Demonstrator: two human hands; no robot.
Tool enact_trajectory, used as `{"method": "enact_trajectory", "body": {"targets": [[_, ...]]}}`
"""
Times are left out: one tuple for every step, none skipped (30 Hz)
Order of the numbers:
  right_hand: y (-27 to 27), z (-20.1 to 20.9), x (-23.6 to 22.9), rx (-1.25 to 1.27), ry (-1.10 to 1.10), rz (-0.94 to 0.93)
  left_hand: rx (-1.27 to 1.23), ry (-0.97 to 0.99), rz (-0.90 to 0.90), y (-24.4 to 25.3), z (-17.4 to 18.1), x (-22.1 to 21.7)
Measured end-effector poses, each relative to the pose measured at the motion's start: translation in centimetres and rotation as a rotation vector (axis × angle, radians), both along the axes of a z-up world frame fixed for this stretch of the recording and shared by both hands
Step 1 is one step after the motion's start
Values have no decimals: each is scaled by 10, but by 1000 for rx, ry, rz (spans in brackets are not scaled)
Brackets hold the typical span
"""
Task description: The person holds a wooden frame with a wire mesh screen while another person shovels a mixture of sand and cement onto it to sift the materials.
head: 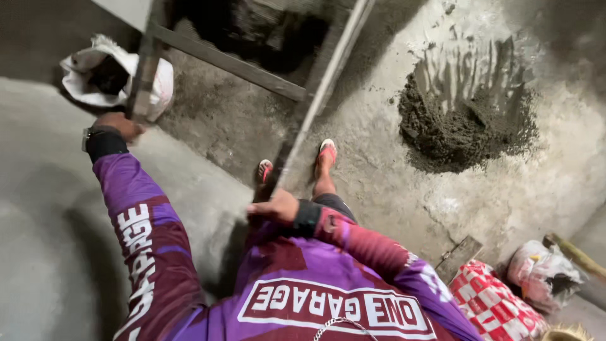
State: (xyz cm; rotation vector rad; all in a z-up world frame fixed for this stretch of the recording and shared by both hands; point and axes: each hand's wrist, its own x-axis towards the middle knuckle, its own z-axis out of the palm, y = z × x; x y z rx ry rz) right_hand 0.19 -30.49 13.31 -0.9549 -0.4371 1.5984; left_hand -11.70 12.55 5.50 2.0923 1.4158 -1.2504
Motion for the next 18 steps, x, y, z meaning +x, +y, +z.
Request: {"method": "enact_trajectory", "body": {"targets": [[-3,-21,-19,23,-16,23,23,-16,23,-7,-33,-17],[-4,-43,-36,-347,-55,-130,52,-119,38,-11,-67,-33],[-8,-58,-65,-735,-70,-284,66,-191,50,-19,-99,-61],[-8,-49,-47,-731,-64,-259,73,-176,69,-31,-115,-60],[-20,-41,-35,-863,-234,-131,36,-223,141,-56,-142,-60],[-32,-35,-23,-985,-406,8,2,-269,215,-83,-169,-60],[-62,-67,-19,-980,-420,15,6,-278,227,-115,-178,-51],[-92,-98,-14,-865,-331,-291,-55,-303,248,-148,-184,-40],[-124,-128,-13,-736,-224,-582,-116,-318,269,-183,-189,-37],[-155,-159,-9,-734,-226,-568,-112,-316,282,-204,-181,-28],[-190,-189,-1,-817,-154,-611,-147,-279,251,-228,-174,-13],[-226,-218,9,-901,-81,-653,-183,-242,220,-254,-168,2],[-234,-203,21,-896,-89,-642,-179,-246,233,-268,-140,12],[-244,-187,34,-892,-81,-692,-249,-293,297,-283,-113,23],[-255,-172,47,-888,-70,-746,-318,-339,357,-300,-86,34],[-269,-182,59,-883,-75,-738,-313,-343,366,-308,-101,39],[-284,-189,70,-840,-110,-743,-329,-309,288,-317,-114,47],[-301,-196,84,-797,-144,-747,-344,-275,210,-327,-128,56]]}}
